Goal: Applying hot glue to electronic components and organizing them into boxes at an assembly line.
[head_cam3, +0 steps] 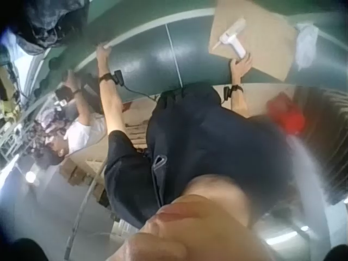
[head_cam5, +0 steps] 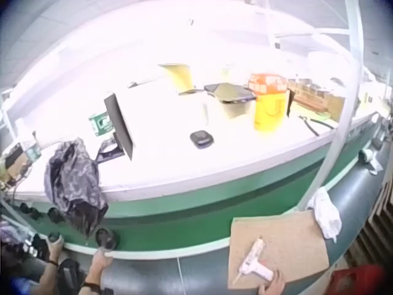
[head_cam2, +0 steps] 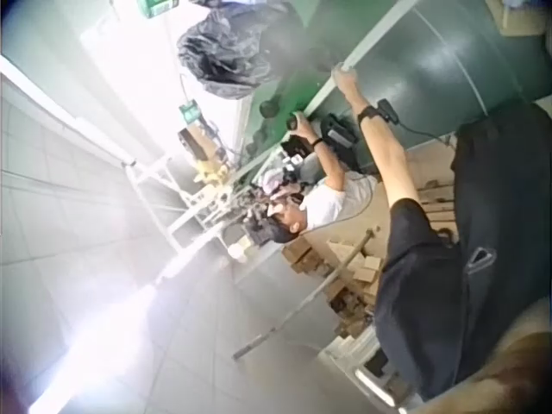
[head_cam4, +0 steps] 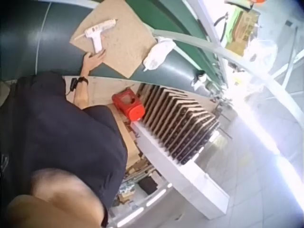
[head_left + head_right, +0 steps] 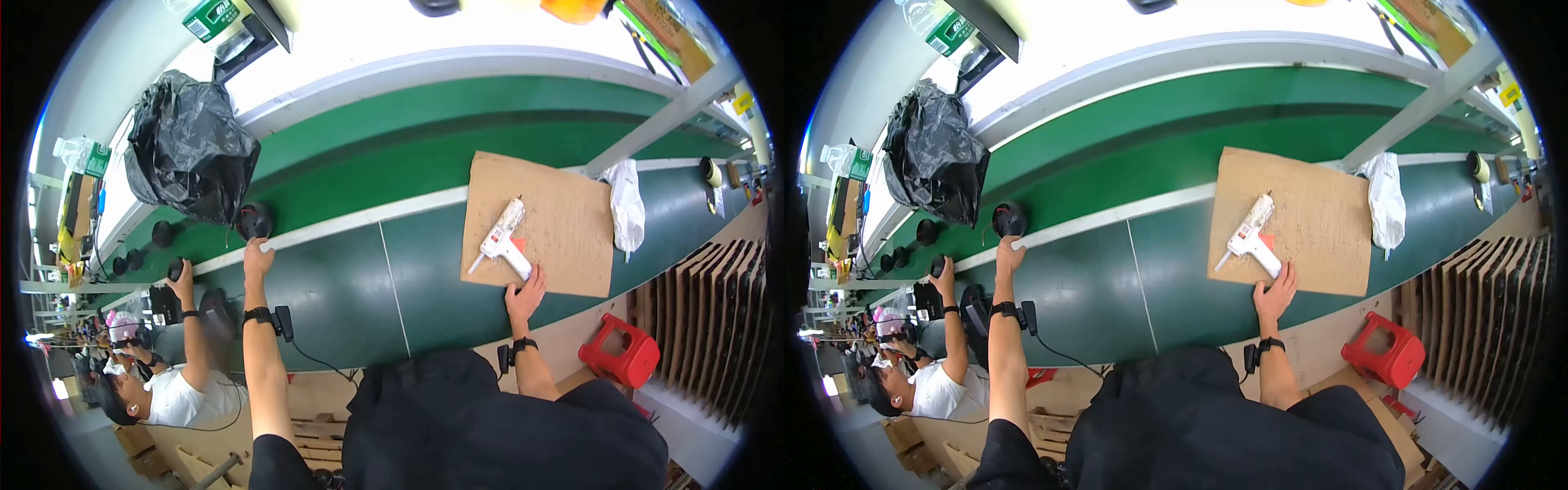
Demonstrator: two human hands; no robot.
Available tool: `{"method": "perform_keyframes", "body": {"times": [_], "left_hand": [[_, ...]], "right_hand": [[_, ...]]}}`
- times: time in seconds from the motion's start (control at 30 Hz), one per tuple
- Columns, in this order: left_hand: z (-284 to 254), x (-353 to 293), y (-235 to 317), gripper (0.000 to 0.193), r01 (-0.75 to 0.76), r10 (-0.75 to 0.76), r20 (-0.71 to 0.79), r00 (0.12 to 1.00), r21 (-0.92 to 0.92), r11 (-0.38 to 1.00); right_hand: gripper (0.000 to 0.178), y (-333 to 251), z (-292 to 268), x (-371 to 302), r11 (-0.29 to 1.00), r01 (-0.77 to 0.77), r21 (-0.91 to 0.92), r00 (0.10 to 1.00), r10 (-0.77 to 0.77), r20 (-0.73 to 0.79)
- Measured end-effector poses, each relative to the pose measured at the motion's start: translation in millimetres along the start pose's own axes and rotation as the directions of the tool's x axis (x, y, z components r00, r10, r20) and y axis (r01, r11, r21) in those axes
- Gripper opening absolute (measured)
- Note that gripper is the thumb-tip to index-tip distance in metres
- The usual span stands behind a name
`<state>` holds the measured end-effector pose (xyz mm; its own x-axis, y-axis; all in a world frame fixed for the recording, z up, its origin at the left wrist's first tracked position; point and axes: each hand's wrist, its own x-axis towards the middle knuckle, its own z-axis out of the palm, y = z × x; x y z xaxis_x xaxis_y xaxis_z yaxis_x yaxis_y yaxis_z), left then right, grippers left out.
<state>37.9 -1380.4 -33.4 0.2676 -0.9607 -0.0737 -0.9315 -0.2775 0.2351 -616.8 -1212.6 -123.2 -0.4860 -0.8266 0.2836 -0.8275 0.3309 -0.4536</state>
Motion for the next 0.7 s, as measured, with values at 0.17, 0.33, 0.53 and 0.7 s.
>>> {"method": "perform_keyframes", "body": {"times": [0.17, 0.33, 0.53, 0.7], "left_hand": [[18, 49, 20, 0.044, -0.043, 0.053, -0.166, 0.985, 0.065, 0.997], [26, 43, 19, 0.017, -0.151, 0.132, -0.203, 0.97, -0.078, 0.985], [51, -75, 109, 0.016, -0.127, 0.191, 0.132, 0.973, -0.386, 0.914], [59, -191, 193, 0.019, 0.086, 0.209, 0.28, 0.937, -0.766, 0.637]], "right_hand": [[0.076, 15, -1, 5, 0.999, -0.019, 0.051, 0.999, 0.017, 0.04], [0.08, -10, -10, 41, 0.993, 0.1, -0.058, 0.985, -0.091, 0.147], [0.076, -27, 4, 69, 0.979, -0.025, -0.201, 0.907, 0.107, 0.407], [0.064, -23, 19, 74, 0.991, -0.073, -0.112, 0.945, 0.105, 0.31]]}}
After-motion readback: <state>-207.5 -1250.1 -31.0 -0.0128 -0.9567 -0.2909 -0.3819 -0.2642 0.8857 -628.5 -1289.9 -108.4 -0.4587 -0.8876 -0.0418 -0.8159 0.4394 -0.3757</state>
